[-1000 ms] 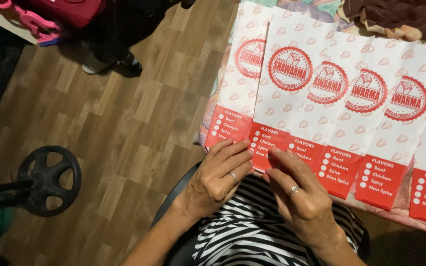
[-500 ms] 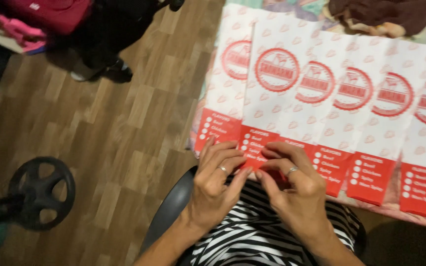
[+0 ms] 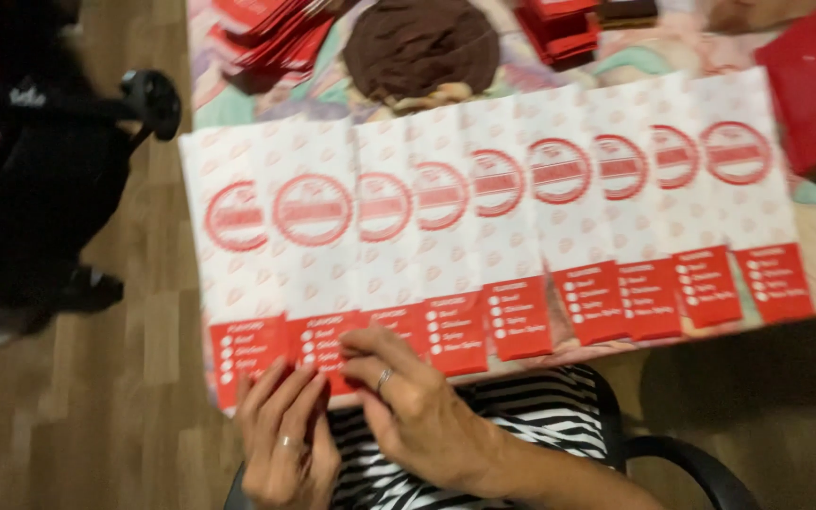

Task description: The person organizes printed paper food wrappers by hand on a table, aligning a stack and then fanning them out to check them.

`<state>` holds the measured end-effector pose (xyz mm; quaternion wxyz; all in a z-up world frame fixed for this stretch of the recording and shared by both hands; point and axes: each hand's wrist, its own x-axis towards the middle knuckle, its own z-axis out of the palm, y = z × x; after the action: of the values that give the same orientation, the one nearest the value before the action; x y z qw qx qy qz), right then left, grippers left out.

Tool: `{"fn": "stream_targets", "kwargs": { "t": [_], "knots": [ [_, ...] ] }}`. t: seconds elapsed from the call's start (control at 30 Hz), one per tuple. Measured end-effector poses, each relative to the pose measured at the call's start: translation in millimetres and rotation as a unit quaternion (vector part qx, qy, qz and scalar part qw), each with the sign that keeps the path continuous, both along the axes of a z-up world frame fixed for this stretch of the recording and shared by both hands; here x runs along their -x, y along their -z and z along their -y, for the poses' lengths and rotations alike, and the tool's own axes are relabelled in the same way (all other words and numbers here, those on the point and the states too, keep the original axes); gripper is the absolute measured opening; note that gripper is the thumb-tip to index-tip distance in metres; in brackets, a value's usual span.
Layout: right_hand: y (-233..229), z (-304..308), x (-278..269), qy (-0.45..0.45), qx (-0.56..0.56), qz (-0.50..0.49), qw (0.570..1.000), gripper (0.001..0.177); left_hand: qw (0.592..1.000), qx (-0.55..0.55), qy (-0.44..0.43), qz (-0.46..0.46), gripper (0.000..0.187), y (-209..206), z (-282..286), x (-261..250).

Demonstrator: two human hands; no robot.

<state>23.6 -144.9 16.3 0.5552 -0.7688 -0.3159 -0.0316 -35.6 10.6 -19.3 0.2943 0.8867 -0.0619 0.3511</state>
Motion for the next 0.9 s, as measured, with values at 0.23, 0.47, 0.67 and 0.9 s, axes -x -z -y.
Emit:
{"fn": "stream_targets", "kwargs": {
  "t": [0.23, 0.47, 0.67, 0.9],
  "knots": [
    [-2, 112, -29, 0.226, 0.011, 0.042, 0.973, 0.02, 0.932, -0.265, 0.087, 0.232, 0.041, 78, -52, -19],
    [8, 313, -60, 0.454, 0.219, 0.183, 0.844, 0.012, 0.927, -0.317, 0.084, 0.184, 0.024, 56, -14, -39],
    [43, 439, -87, 0.51, 0.295, 0.176, 0.789, 0.033, 0.968, -0.136, 0.044, 0.206, 0.013, 19, 68, -54],
    [52, 518, -114, 0.476, 0.428, -0.037, 0.767, 0.074, 0.966, -0.063, 0.242, 0.061, 0.038, -26, 129, -76]
  ]
}}
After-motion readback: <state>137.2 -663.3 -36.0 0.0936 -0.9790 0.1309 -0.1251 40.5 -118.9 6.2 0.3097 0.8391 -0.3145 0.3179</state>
